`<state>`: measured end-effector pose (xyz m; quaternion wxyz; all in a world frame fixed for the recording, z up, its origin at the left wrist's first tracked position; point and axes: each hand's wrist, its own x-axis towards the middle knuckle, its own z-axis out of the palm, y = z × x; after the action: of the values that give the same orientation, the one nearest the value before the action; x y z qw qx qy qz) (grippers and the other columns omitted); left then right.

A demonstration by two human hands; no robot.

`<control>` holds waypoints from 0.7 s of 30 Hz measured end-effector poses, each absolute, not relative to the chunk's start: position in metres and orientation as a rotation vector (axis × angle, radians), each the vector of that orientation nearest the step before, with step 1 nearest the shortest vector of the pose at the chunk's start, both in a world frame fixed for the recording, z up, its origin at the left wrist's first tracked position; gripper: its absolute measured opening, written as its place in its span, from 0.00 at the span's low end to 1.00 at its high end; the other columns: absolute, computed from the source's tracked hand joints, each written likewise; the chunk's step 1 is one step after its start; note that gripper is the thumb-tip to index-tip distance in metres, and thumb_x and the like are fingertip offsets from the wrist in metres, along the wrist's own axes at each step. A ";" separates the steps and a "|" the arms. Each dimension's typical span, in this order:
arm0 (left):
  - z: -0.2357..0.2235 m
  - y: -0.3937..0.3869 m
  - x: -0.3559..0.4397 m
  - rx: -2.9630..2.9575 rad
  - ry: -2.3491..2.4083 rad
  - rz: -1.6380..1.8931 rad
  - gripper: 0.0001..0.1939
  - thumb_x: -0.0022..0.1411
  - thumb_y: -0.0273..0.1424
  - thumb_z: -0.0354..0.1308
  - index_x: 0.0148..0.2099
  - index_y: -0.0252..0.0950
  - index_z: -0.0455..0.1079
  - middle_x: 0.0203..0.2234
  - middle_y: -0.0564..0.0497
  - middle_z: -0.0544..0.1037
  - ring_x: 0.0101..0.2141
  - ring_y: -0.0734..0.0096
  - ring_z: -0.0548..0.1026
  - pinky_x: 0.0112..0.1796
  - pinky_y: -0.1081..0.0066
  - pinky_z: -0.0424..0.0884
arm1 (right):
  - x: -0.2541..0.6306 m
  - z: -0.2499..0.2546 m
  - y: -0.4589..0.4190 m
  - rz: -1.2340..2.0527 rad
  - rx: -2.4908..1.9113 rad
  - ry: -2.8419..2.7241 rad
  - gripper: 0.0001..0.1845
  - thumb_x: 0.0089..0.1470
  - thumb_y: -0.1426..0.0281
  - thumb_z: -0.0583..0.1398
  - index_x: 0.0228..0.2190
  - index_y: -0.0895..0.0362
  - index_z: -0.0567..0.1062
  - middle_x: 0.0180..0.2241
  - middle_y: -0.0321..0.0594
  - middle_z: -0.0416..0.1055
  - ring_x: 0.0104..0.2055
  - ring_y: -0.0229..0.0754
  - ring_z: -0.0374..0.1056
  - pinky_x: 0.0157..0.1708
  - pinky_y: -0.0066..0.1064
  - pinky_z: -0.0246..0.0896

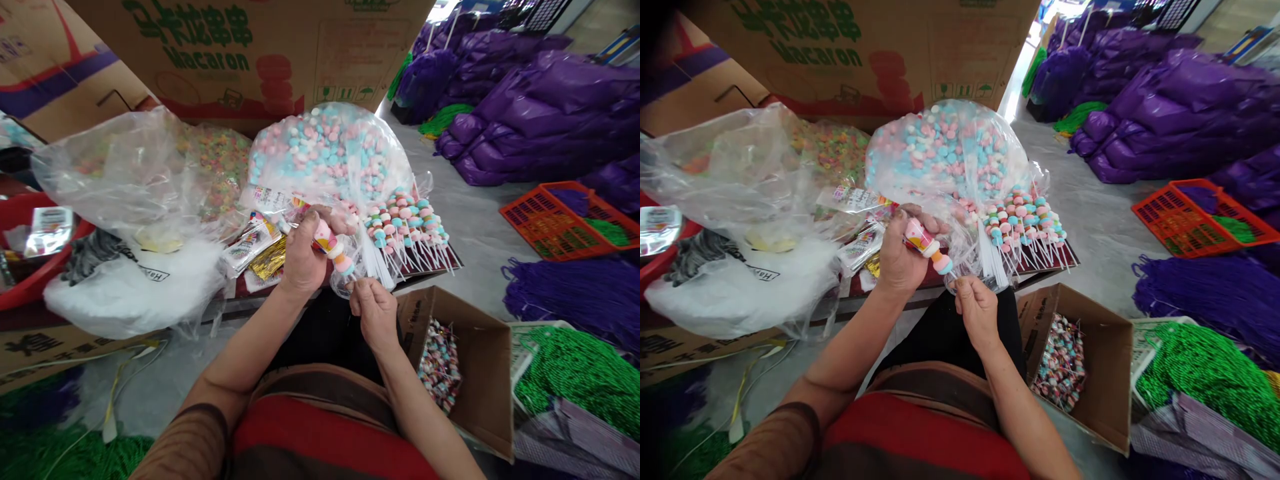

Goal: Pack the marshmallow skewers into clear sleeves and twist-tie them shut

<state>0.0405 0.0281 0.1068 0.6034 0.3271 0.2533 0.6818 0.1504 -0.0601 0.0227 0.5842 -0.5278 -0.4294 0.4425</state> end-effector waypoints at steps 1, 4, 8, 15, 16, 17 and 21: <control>0.106 0.026 0.041 0.777 0.577 1.555 0.13 0.60 0.45 0.63 0.32 0.42 0.70 0.21 0.55 0.73 0.30 0.67 0.79 0.39 0.64 0.78 | 0.150 0.026 -0.060 1.024 -1.246 -1.035 0.24 0.61 0.47 0.61 0.28 0.55 0.76 0.14 0.27 0.58 0.17 0.32 0.52 0.21 0.29 0.46; 0.106 0.023 0.041 0.804 0.564 1.499 0.15 0.60 0.47 0.63 0.31 0.42 0.68 0.19 0.56 0.70 0.29 0.67 0.79 0.37 0.66 0.77 | 0.150 0.034 -0.060 1.058 -1.256 -1.095 0.25 0.61 0.46 0.60 0.27 0.54 0.75 0.14 0.27 0.56 0.17 0.32 0.50 0.20 0.30 0.45; 0.113 0.027 0.038 0.732 0.542 1.518 0.14 0.58 0.43 0.68 0.35 0.42 0.68 0.19 0.60 0.70 0.24 0.73 0.77 0.38 0.68 0.77 | 0.153 0.037 -0.058 1.110 -1.158 -1.074 0.20 0.62 0.50 0.62 0.35 0.54 0.77 0.17 0.28 0.65 0.20 0.34 0.59 0.25 0.30 0.56; 0.093 0.017 0.042 0.870 0.629 1.302 0.19 0.57 0.49 0.69 0.36 0.40 0.71 0.25 0.55 0.76 0.34 0.68 0.81 0.38 0.69 0.78 | 0.138 0.028 -0.058 1.181 -1.018 -0.867 0.15 0.57 0.55 0.67 0.35 0.53 0.75 0.22 0.29 0.74 0.21 0.33 0.66 0.25 0.28 0.64; 0.089 0.015 0.039 0.904 0.625 1.255 0.22 0.55 0.51 0.70 0.38 0.40 0.73 0.28 0.54 0.78 0.37 0.66 0.82 0.39 0.69 0.78 | 0.136 0.026 -0.057 1.199 -0.994 -0.846 0.15 0.57 0.55 0.68 0.35 0.53 0.75 0.22 0.29 0.75 0.20 0.33 0.66 0.25 0.29 0.65; 0.087 0.014 0.034 0.938 0.605 1.215 0.26 0.51 0.54 0.72 0.42 0.41 0.73 0.33 0.52 0.80 0.40 0.64 0.82 0.40 0.68 0.79 | 0.135 0.025 -0.057 1.208 -0.978 -0.830 0.16 0.56 0.55 0.68 0.35 0.53 0.76 0.22 0.29 0.75 0.20 0.33 0.67 0.25 0.29 0.66; 0.097 0.023 0.006 0.974 0.460 1.266 0.46 0.38 0.62 0.73 0.56 0.47 0.70 0.49 0.47 0.80 0.58 0.52 0.76 0.49 0.60 0.77 | 0.141 0.018 -0.054 1.155 -1.009 -0.832 0.15 0.54 0.56 0.69 0.36 0.54 0.78 0.20 0.29 0.75 0.20 0.34 0.67 0.27 0.30 0.67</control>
<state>0.0057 0.0232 0.0973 0.6741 0.4328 0.2044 0.5625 0.1409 -0.0544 0.0184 0.6430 -0.4429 -0.3651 0.5070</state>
